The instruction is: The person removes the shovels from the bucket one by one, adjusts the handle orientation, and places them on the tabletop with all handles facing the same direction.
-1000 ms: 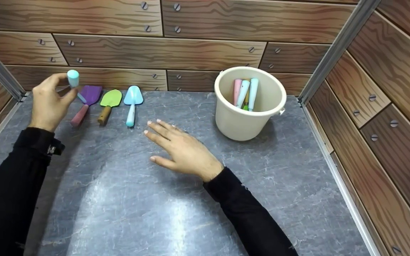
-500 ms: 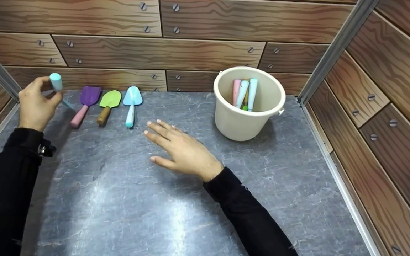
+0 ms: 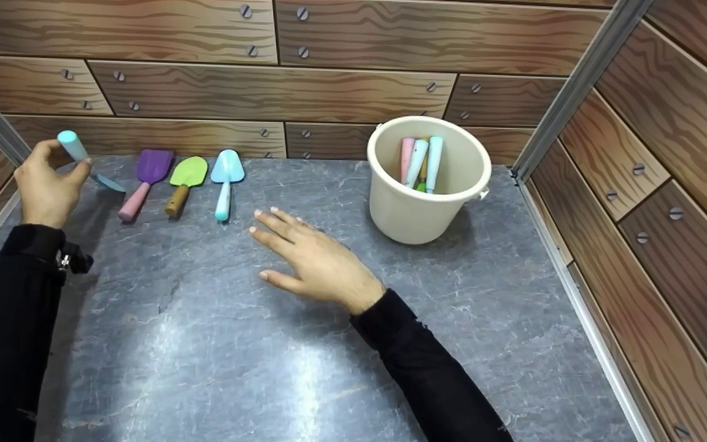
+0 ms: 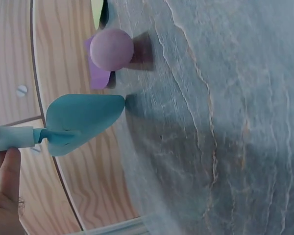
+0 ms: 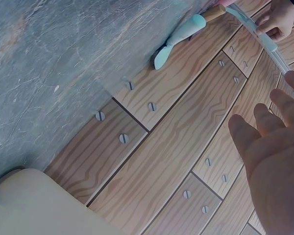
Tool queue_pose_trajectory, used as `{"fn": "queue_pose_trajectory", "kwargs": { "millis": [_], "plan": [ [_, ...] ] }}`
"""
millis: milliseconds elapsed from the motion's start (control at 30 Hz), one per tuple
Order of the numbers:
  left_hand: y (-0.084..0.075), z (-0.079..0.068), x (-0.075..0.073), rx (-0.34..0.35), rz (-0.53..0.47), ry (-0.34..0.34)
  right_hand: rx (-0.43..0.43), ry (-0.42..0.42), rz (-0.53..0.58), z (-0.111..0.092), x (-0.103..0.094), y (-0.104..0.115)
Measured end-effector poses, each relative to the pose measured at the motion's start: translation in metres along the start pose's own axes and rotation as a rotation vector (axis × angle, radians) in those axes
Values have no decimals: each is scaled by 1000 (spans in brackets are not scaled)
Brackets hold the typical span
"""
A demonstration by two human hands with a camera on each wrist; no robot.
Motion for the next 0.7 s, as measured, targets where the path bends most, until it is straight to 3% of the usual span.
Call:
{"fn": "queue_pose_trajectory", "kwargs": {
  "millis": [233,467,700],
  "plan": [
    [6,1,-5,-35,5,-53,15,10,1,0,0,-1],
    [6,-3,-7,-76,16,-64,20,9,17,-1,1,-2],
    [8,0,-10,-84,-74,-123,20,11,19,-1,-1,-1]
  ]
}}
Point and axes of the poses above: each hand's wrist, its own z-axis towards the middle knuckle, its own x-axis out of the palm, y = z × x, the point moved 4 cm from there along z, towards the middle knuckle, and after that the axes turned 2 degrees about y, right-handed, at the moved point
